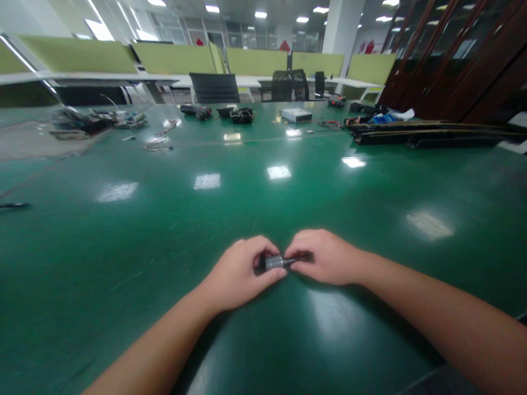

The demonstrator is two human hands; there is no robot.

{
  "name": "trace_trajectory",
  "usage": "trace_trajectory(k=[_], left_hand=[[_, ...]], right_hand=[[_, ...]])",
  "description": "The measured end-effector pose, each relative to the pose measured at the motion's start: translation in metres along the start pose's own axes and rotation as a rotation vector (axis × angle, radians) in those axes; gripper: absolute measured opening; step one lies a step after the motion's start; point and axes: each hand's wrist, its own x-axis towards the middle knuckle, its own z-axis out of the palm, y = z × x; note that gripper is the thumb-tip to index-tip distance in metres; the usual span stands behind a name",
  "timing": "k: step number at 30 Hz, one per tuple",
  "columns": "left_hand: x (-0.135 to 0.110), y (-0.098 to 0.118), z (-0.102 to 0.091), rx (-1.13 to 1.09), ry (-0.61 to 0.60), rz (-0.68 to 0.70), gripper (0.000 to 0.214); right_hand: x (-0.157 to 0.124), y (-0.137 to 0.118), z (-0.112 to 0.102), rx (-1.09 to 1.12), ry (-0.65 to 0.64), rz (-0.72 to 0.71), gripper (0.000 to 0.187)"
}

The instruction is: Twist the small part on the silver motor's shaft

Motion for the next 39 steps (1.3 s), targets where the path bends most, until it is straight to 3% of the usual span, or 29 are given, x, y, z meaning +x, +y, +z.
trace_trajectory(k=[22,39], left_hand=[[-0.0006,-0.0025,0.0023,-0.025,0.017,0.020,0.020],[0.0006,-0.0013,0.0019,-0.017,0.010,0.008,0.020]], right_hand=[[0.0021,0.0016,0.0016,-0.037,0.028,-0.092,0.015],[-0.0021,0.0041,-0.0033,-0.098,0.008,-0.065,0.009]])
